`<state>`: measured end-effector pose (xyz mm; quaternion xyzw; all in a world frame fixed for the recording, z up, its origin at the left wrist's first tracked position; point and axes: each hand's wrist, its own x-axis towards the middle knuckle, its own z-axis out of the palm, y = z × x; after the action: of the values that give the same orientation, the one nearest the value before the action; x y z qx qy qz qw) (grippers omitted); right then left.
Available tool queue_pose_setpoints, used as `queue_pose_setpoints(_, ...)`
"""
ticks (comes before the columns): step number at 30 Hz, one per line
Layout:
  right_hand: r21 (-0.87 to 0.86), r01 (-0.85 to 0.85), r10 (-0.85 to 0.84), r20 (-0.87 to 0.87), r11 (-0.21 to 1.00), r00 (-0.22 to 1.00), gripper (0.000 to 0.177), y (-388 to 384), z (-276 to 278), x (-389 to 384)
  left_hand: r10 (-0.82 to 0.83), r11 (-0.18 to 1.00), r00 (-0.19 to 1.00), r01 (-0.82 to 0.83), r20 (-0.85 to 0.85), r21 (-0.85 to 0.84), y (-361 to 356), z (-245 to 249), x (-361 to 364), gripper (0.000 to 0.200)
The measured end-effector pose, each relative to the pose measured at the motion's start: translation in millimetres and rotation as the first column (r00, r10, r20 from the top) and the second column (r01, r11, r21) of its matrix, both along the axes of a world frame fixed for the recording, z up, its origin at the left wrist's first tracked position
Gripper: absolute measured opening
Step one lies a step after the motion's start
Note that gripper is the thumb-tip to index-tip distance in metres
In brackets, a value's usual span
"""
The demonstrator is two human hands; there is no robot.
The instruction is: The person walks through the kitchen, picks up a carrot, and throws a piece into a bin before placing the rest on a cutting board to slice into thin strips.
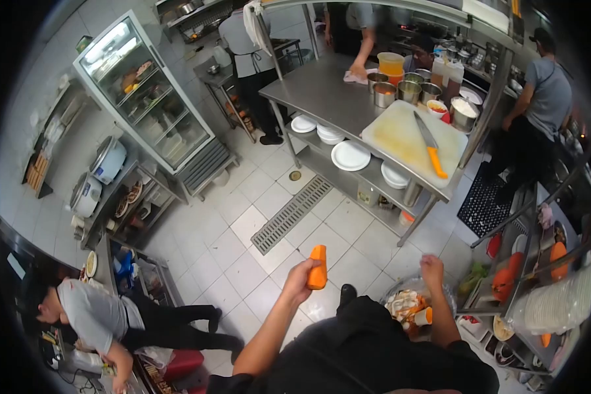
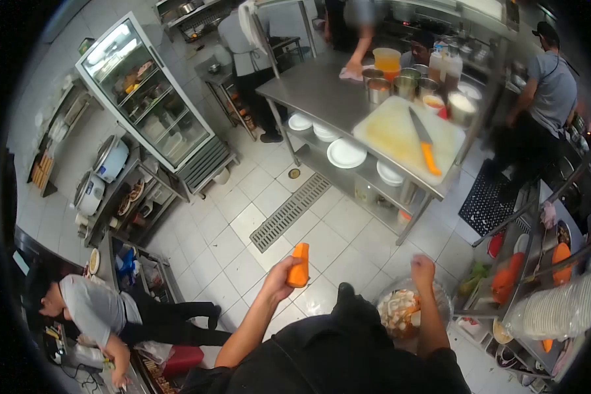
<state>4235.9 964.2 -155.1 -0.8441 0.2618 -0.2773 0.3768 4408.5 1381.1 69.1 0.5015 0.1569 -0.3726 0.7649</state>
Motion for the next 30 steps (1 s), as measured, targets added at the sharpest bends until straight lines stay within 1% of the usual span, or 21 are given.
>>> queue_pose_setpoints(1,0.024,0.027,-0.025,-0.061,0.999,0.998,0.018,-10.5,33.0,33.7,0.002,1.000,1.000,-0.002,0.004,0.004,-3.5,2.1,15.6,0.036)
queue_pose_setpoints(2,0.050,0.061,-0.054,-0.117,0.997,0.992,0.018,-7.2,95.5,74.5,-0.002,1.000,1.000,0.002,0.013,0.012,-7.3,6.5,33.7,0.036)
queue_pose_setpoints(3,-0.021,0.064,-0.067,-0.136,0.998,0.988,0.016,-8.9,143.3,106.2,-0.010,1.000,1.000,0.010,0.018,0.023,-10.5,9.8,50.9,0.036)
queue_pose_setpoints(4,-0.082,0.040,-0.044,-0.051,0.996,0.998,0.014,-25.0,155.0,135.3,-0.003,0.999,0.998,0.001,0.057,0.033,-14.8,-2.7,71.1,0.035)
queue_pose_setpoints(5,-0.174,0.064,-0.070,-0.027,0.983,0.997,0.014,-36.2,174.0,160.2,0.006,0.999,0.997,-0.010,0.075,0.045,-24.8,5.4,85.1,0.033)
queue_pose_setpoints(6,-0.229,0.023,-0.042,-0.078,0.973,0.996,0.019,-44.8,201.7,177.2,-0.021,0.999,0.997,0.019,0.074,0.028,-33.1,5.6,101.7,0.032)
queue_pose_setpoints(8,-0.338,0.069,-0.081,-0.020,0.938,0.997,0.027,-70.6,211.1,211.1,-0.078,0.997,0.993,0.077,0.090,0.014,-54.7,7.7,132.0,0.030)
queue_pose_setpoints(10,-0.432,0.094,-0.128,-0.050,0.897,0.990,0.035,-92.2,218.7,233.8,-0.132,0.991,0.983,0.135,0.124,-0.014,-83.0,10.8,163.7,0.028)
queue_pose_setpoints(13,-0.460,0.125,-0.246,-0.214,0.879,0.945,0.044,-114.9,223.9,254.1,-0.289,0.957,0.929,0.285,0.230,0.048,-130.6,14.2,208.9,0.027)
queue_pose_setpoints(17,-0.356,0.174,-0.281,-0.274,0.918,0.920,0.058,-143.5,202.5,270.8,-0.503,0.863,0.814,0.492,0.291,0.115,-206.8,24.8,264.1,0.035)
queue_pose_setpoints(19,-0.311,0.177,-0.268,-0.281,0.934,0.921,0.062,-150.1,196.4,277.4,-0.593,0.804,0.725,0.557,0.351,0.207,-246.3,24.8,290.8,0.043)
queue_pose_setpoints(21,-0.242,0.199,-0.264,-0.279,0.950,0.923,0.060,-160.4,191.9,290.0,-0.725,0.673,0.493,0.656,0.481,0.343,-292.7,31.1,319.3,0.047)
queue_pose_setpoints(23,-0.195,0.245,-0.296,-0.305,0.950,0.905,0.059,-162.5,187.8,286.3,-0.781,0.544,0.159,0.648,0.604,0.533,-342.3,35.6,341.7,0.049)
queue_pose_setpoints(24,-0.187,0.277,-0.324,-0.318,0.943,0.891,0.058,-164.4,190.9,288.7,-0.777,0.487,-0.028,0.606,0.628,0.629,-370.1,38.3,348.9,0.050)
queue_pose_setpoints(25,-0.175,0.307,-0.349,-0.330,0.936,0.877,0.058,-163.6,193.0,291.5,-0.750,0.441,-0.214,0.543,0.626,0.715,-395.0,40.6,354.3,0.050)
queue_pose_setpoints(26,-0.140,0.351,-0.377,-0.408,0.926,0.832,0.054,-154.9,208.6,291.3,-0.699,0.413,-0.391,0.462,0.599,0.785,-419.4,39.6,358.6,0.051)
queue_pose_setpoints(27,-0.099,0.380,-0.384,-0.430,0.920,0.817,0.054,-148.8,218.5,287.1,-0.628,0.394,-0.511,0.441,0.586,0.807,-445.2,33.9,362.5,0.050)
queue_pose_setpoints(29,-0.009,0.431,-0.384,-0.470,0.903,0.795,0.053,-130.7,227.9,275.8,-0.456,0.372,-0.715,0.388,0.530,0.843,-485.0,17.5,365.7,0.050)
queue_pose_setpoints(30,-0.004,0.427,-0.387,-0.428,0.904,0.816,0.051,-118.9,231.5,267.6,-0.395,0.383,-0.761,0.373,0.515,0.845,-499.4,15.6,363.5,0.044)
